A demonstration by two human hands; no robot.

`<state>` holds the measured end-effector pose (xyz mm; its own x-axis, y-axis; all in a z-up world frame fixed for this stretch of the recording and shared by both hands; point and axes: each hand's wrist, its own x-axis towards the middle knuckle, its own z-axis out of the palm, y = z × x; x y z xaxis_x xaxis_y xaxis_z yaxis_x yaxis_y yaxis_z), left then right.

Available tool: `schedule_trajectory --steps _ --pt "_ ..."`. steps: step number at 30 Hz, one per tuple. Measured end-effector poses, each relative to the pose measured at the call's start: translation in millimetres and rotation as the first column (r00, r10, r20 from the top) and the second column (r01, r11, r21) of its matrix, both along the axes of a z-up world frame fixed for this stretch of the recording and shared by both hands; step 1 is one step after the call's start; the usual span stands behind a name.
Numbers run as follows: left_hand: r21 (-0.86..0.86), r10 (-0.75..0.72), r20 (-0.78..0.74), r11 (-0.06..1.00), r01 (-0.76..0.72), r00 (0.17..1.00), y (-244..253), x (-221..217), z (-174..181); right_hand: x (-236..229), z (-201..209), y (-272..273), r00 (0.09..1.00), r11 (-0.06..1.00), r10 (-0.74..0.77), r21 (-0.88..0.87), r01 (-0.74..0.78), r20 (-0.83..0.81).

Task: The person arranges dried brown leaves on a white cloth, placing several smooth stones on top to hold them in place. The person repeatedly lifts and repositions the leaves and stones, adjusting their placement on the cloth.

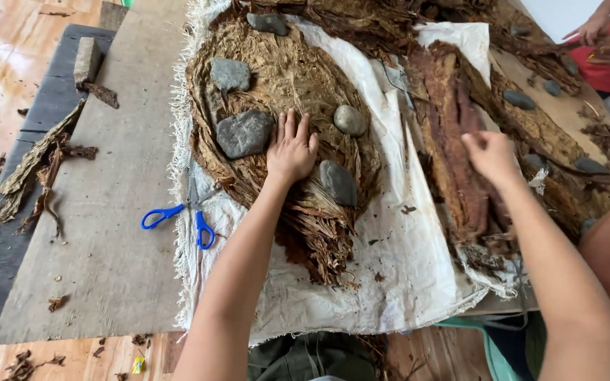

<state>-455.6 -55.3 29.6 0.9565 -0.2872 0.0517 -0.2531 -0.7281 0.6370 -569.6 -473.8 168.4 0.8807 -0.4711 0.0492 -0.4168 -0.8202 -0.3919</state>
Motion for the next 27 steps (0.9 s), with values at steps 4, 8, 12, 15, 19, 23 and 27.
schedule_trajectory --steps 4,8,12,15,19,23,27 --pt "-0.005 -0.004 0.030 1.000 0.004 1.000 -3 3 -5 4 -18 39 0.959 0.974 0.203 -0.057 -0.218 -0.198" --pt "-0.029 0.006 0.039 1.000 -0.005 0.999 0 -1 -4 64 3 -97 0.997 0.997 0.068 -0.033 -0.068 0.021" --pt "-0.027 -0.005 0.026 1.000 0.006 1.000 3 3 1 121 27 -285 0.682 0.916 -0.360 0.380 0.128 0.637" --pt "-0.013 -0.024 0.016 1.000 0.024 1.000 2 -3 6 94 99 -270 0.597 0.609 -0.552 0.771 -0.189 0.582" --pt "0.010 -0.011 0.064 1.000 0.011 0.998 -3 8 -15 94 121 -330 0.741 0.084 -0.038 0.741 -0.666 0.671" --pt "0.039 -0.014 0.028 0.999 0.012 1.000 0 5 -6 33 178 -55 0.827 0.483 -0.065 0.742 -0.464 0.559" --pt "0.000 -0.064 -0.021 0.998 0.065 0.998 8 4 5 32 183 39 0.773 0.381 -0.175 0.766 -0.518 0.610"
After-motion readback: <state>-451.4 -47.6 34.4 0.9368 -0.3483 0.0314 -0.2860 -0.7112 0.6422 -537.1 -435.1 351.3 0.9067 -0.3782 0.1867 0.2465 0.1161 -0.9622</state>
